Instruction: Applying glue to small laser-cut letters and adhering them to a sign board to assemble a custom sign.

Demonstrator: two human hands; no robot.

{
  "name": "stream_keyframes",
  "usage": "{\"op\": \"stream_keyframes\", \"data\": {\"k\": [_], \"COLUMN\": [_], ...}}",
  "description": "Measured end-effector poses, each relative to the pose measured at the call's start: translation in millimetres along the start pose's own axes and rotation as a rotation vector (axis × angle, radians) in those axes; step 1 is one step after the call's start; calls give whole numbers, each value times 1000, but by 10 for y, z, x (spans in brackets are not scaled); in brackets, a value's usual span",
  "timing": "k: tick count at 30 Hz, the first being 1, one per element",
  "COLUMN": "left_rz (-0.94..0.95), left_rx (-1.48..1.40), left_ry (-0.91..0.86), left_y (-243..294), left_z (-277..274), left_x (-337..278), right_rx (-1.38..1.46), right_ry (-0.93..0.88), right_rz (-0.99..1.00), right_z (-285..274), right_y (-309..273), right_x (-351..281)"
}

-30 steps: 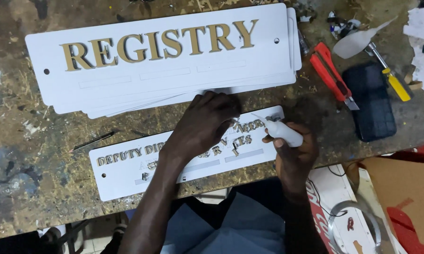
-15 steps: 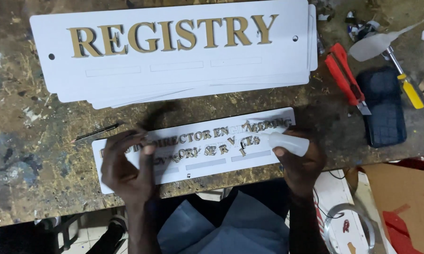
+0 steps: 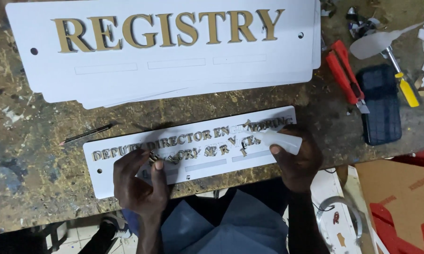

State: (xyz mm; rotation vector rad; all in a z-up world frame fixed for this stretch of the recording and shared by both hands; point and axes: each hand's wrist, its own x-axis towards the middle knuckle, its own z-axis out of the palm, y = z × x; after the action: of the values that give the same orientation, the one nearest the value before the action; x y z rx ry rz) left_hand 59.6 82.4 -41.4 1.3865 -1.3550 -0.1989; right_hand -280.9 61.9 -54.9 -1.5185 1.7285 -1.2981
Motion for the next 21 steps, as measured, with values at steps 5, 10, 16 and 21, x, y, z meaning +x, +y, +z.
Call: {"op": "stream_keyframes", "data": {"k": [5,10,16,21], "left_rz": [-47,-103,-134,-130], "left_rx": [18,-14,-28,-63], "left_ry": [-36,0,-41,-29], "left_y": [113,147,154,169], "left_z": [-3,25,16,40], "left_x": [42,92,90,123], "right_rx": [-54,-47,-49,6], "right_ry": [-67,-58,-42,-150], "right_rz": [67,4,-48,-35], "right_z": [-56,17,30,-19], "right_y": [6,-104,-74,-108], "right_x": [-44,-15,-37,-4]}}
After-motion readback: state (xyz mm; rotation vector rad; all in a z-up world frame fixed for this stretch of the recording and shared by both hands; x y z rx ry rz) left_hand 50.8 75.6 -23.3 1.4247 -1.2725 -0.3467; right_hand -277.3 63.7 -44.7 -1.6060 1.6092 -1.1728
